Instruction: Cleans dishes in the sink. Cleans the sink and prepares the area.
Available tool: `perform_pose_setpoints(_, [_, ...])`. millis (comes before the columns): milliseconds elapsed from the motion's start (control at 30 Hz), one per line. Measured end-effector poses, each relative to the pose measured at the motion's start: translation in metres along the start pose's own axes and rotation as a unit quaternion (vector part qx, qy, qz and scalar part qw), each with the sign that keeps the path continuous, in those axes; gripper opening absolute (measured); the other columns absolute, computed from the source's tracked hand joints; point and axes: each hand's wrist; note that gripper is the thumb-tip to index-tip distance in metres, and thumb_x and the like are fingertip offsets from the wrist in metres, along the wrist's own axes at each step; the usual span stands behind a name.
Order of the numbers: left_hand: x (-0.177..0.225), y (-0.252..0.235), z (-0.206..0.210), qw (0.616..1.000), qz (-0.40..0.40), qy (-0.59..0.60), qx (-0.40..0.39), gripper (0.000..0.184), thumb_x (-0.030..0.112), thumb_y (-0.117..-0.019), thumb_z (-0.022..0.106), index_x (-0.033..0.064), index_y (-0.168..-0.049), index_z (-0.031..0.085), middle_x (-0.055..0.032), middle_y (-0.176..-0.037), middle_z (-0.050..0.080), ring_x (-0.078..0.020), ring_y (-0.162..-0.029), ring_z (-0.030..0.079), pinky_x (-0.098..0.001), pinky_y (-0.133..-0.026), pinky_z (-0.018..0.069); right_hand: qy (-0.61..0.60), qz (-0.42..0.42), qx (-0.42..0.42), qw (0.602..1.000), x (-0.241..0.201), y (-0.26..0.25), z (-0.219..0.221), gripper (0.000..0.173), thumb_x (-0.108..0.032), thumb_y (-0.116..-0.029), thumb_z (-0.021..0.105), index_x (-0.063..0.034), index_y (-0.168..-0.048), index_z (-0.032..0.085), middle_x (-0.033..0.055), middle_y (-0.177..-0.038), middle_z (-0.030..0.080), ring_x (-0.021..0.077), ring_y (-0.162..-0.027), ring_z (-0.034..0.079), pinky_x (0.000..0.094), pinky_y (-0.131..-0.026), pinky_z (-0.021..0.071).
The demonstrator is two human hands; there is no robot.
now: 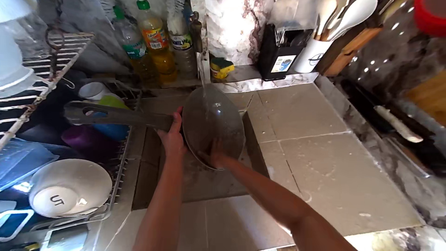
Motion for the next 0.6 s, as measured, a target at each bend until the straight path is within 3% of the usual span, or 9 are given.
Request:
perform_pose_setpoints(67, [-0.005, -0.006, -0.002, 0.998, 0.062, -0.018, -0.019, 0.027, 0.012, -0.1034, 0.058, 0.0000, -0.126, 0.049, -0.0108, -0.118, 0.072, -0.0188, -0.109, 0.070, -0.0373, -0.096, 0.0584, -0.116, -0.065, -0.049, 0.990, -0.026, 0.017, -0.002, 0.081, -0.052, -0.1095, 0.036, -0.0001, -0.164, 0.006, 0.0306, -0.169, -0.003, 0.0450, -0.158, 0.006, 0.0571, -0.126, 0.0158])
perform_pose_setpoints(133, [-0.003, -0.010, -0.002, 0.992, 0.114, -0.043, -0.040, 0.021, 0.012, -0.1012, 0.060, 0.0006, -0.118, 0.053, -0.0093, -0.115, 0.073, -0.0178, -0.109, 0.071, -0.0369, -0.098, 0.0575, -0.220, -0.165, -0.069, 0.959, -0.040, 0.040, -0.005, 0.061, -0.040, -0.1138, 0.025, 0.0014, -0.159, 0.031, 0.0265, -0.166, 0.026, 0.0359, -0.154, 0.028, 0.0513, -0.123, 0.0261])
perform_pose_setpoints(167, [0.000, -0.011, -0.002, 0.989, 0.132, -0.055, -0.049, 0.018, 0.012, -0.1010, 0.060, 0.0019, -0.115, 0.055, -0.0079, -0.113, 0.074, -0.0168, -0.109, 0.071, -0.0363, -0.098, 0.0573, -0.244, -0.211, -0.084, 0.943, -0.040, 0.048, -0.005, 0.059, -0.036, -0.1142, 0.024, 0.0024, -0.158, 0.033, 0.0244, -0.164, 0.032, 0.0320, -0.152, 0.033, 0.0481, -0.123, 0.0271])
perform_pose_setpoints(200, [0.004, -0.012, -0.002, 0.986, 0.142, -0.064, -0.057, 0.014, 0.012, -0.1012, 0.059, 0.0038, -0.112, 0.055, -0.0062, -0.112, 0.074, -0.0155, -0.108, 0.071, -0.0353, -0.098, 0.0571, -0.240, -0.255, -0.103, 0.931, -0.035, 0.052, -0.004, 0.057, -0.033, -0.1142, 0.026, 0.0016, -0.160, 0.028, 0.0220, -0.166, 0.028, 0.0295, -0.154, 0.030, 0.0455, -0.125, 0.0242])
perform_pose_setpoints(300, [0.017, -0.020, -0.011, 0.984, 0.150, -0.055, -0.074, 0.013, 0.014, -0.1036, 0.056, 0.0041, -0.113, 0.055, -0.0079, -0.113, 0.074, -0.0183, -0.111, 0.071, -0.0379, -0.100, 0.0569, -0.047, -0.309, -0.089, 0.946, 0.008, 0.039, 0.001, 0.065, -0.038, -0.1103, 0.043, -0.0050, -0.163, 0.025, 0.0162, -0.170, 0.022, 0.0289, -0.158, 0.022, 0.0468, -0.128, 0.0168])
perform_pose_setpoints(400, [0.035, -0.024, -0.015, 0.986, 0.123, -0.073, -0.090, 0.011, 0.013, -0.1060, 0.049, 0.0067, -0.113, 0.055, -0.0044, -0.114, 0.074, -0.0156, -0.110, 0.070, -0.0363, -0.099, 0.0567, 0.213, -0.263, -0.038, 0.940, 0.061, 0.006, -0.020, 0.071, -0.050, -0.1045, 0.053, -0.0167, -0.163, 0.031, 0.0111, -0.170, 0.027, 0.0346, -0.158, 0.019, 0.0604, -0.126, 0.0087])
perform_pose_setpoints(500, [0.038, -0.023, -0.012, 0.993, 0.068, -0.061, -0.078, 0.011, 0.014, -0.1076, 0.047, 0.0083, -0.114, 0.054, -0.0035, -0.113, 0.074, -0.0143, -0.108, 0.071, -0.0342, -0.096, 0.0581, 0.304, -0.238, 0.045, 0.921, 0.101, -0.027, -0.055, 0.065, -0.030, -0.0984, 0.068, -0.0229, -0.158, 0.043, 0.0062, -0.169, 0.030, 0.0352, -0.159, 0.011, 0.0706, -0.121, -0.0028])
perform_pose_setpoints(533, [0.035, -0.023, -0.012, 0.995, 0.049, -0.046, -0.072, 0.013, 0.015, -0.1084, 0.045, 0.0082, -0.114, 0.054, -0.0039, -0.115, 0.073, -0.0145, -0.108, 0.071, -0.0343, -0.095, 0.0580, 0.317, -0.241, 0.072, 0.914, 0.108, -0.033, -0.068, 0.067, -0.026, -0.0948, 0.073, -0.0241, -0.156, 0.047, 0.0066, -0.169, 0.031, 0.0365, -0.159, 0.010, 0.0746, -0.119, -0.0037])
perform_pose_setpoints(600, [0.027, -0.026, -0.011, 0.998, 0.008, -0.017, -0.062, 0.021, 0.021, -0.1110, 0.040, 0.0074, -0.120, 0.054, -0.0052, -0.120, 0.071, -0.0149, -0.111, 0.069, -0.0350, -0.095, 0.0576, 0.354, -0.263, 0.099, 0.892, 0.120, -0.035, -0.089, 0.066, -0.025, -0.0908, 0.078, -0.0235, -0.152, 0.053, 0.0096, -0.168, 0.032, 0.0387, -0.159, 0.013, 0.0703, -0.122, 0.0026])
Point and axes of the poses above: each hand's wrist, its own y-axis away from the middle knuckle, its own z-axis out of the palm, x = y × z
